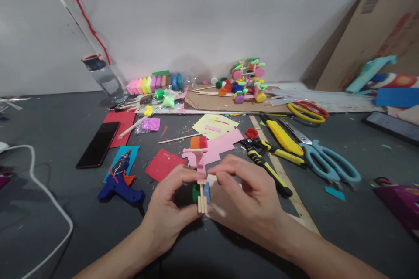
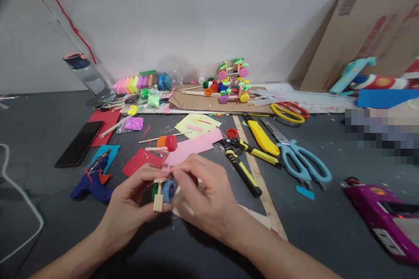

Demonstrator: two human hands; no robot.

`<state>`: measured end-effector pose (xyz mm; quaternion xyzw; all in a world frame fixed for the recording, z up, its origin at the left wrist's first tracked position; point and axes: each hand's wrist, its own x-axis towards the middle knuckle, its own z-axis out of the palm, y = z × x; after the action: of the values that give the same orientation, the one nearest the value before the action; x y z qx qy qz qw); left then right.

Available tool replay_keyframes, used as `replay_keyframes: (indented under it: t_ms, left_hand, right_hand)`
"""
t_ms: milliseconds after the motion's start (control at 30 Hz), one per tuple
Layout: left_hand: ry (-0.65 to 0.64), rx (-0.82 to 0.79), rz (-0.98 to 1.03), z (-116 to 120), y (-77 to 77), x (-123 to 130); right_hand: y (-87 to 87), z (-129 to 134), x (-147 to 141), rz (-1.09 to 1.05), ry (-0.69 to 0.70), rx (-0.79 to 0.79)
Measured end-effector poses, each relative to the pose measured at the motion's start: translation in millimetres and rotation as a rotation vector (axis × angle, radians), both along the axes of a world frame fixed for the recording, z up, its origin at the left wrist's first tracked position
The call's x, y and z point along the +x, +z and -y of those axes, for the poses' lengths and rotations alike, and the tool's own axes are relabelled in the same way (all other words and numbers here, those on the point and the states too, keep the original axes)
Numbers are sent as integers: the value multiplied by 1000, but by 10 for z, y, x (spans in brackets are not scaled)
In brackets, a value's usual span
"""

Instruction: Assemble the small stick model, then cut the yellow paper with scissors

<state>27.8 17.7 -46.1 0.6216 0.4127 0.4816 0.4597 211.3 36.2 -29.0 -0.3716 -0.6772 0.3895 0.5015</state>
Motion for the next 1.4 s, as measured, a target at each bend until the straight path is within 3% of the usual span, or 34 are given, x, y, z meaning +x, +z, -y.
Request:
replay_keyframes:
  t_ms: [100, 367, 967, 1200, 1400]
  left_hand:
    - [39, 29, -38, 9, 7, 14]
    - [-37, 149, -195, 22, -3, 49]
    - [-110, 144, -253, 28, -20, 61]
    - [-89, 58, -202, 15, -40, 63]
    - [-83, 23, -179, 18, -42, 55]
  right_hand:
    - [27, -60, -23, -98, -31, -285]
    - [-31, -86, -122, -321, 99, -576]
    - [-86, -107, -159, -454, 123, -690]
    - [-206, -89, -145, -472, 99, -736]
    - [-194, -108, -164, -504, 124, -800]
